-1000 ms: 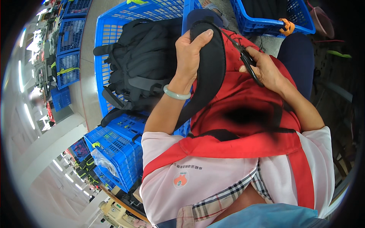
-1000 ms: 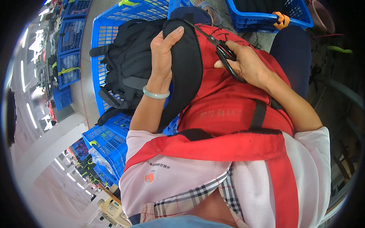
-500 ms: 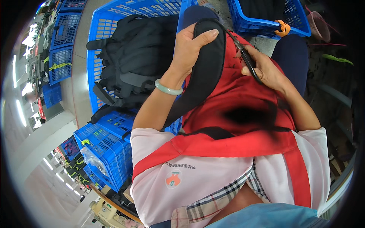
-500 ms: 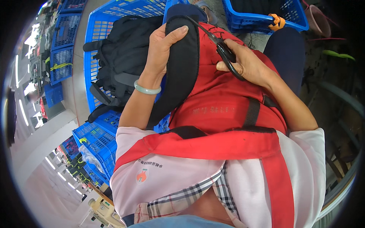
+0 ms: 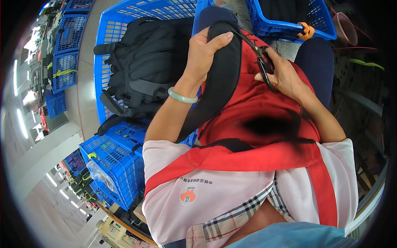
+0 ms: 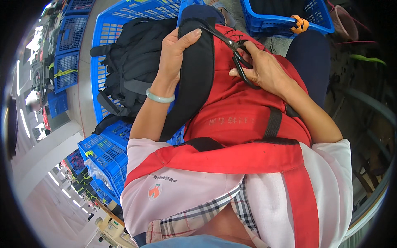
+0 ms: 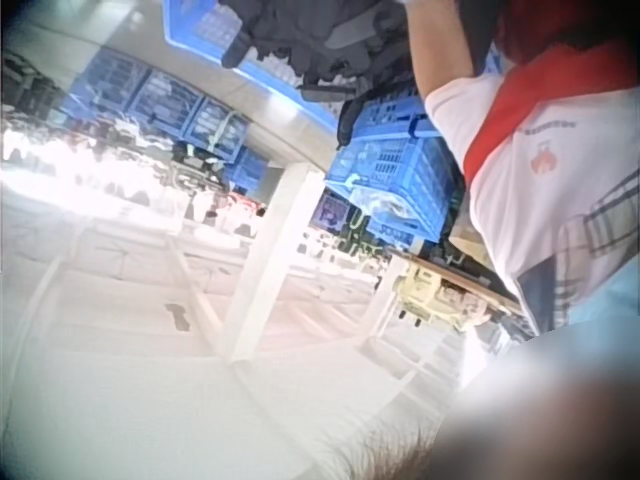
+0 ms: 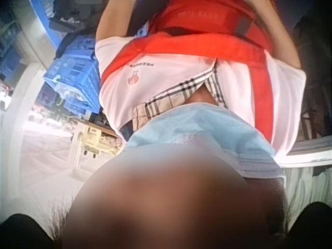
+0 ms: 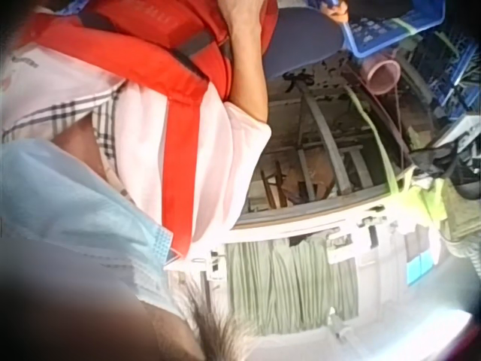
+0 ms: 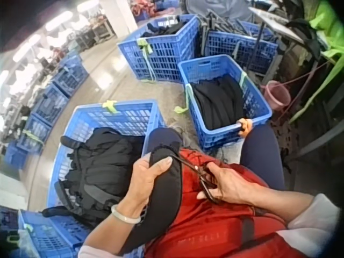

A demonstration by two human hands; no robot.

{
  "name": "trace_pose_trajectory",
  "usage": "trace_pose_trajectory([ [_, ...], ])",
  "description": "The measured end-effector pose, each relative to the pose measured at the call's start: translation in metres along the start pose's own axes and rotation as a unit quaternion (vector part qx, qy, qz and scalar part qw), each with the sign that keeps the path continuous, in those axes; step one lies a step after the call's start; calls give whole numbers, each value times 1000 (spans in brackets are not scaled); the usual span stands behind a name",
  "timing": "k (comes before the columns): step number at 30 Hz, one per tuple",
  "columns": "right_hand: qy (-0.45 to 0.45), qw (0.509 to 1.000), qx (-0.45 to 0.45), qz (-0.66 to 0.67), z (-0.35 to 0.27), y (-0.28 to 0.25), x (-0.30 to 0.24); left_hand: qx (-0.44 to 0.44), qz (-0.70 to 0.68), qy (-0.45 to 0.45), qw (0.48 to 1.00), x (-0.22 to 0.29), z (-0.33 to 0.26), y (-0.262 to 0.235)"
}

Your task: Using scissors to trim loose threads and excess material from the padded straps of a black backpack while seated at a workbench.

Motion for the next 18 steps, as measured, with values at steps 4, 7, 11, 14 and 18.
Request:
trace_pose_trajectory([
  [4,-36,994,-39,93,-1,9,4,-10,0,7,1000,0,0,2],
  [7,-49,985,-45,158,-1,13,3,-14,-5,5,1000,-1,-1,1],
  [11,-11,966,-95,241,-6,15,-6,-7,10,10,1000,-3,-1,-3],
  [14,24,955,-121,269,-8,19,-5,-15,11,3,1000,-4,-3,-3],
  [18,-14,974,-83,208,-10,15,-4,-14,25,2,1000,-6,-6,-3],
])
Point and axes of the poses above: each hand's wrist, its own z-axis towards the middle knuckle, its own y-axis out of the palm, x = y × z, the point moved 8 cm from there along z, towards the middle knuckle, and after that the axes turned 9 degrees about -x, right-handed, at the moved point
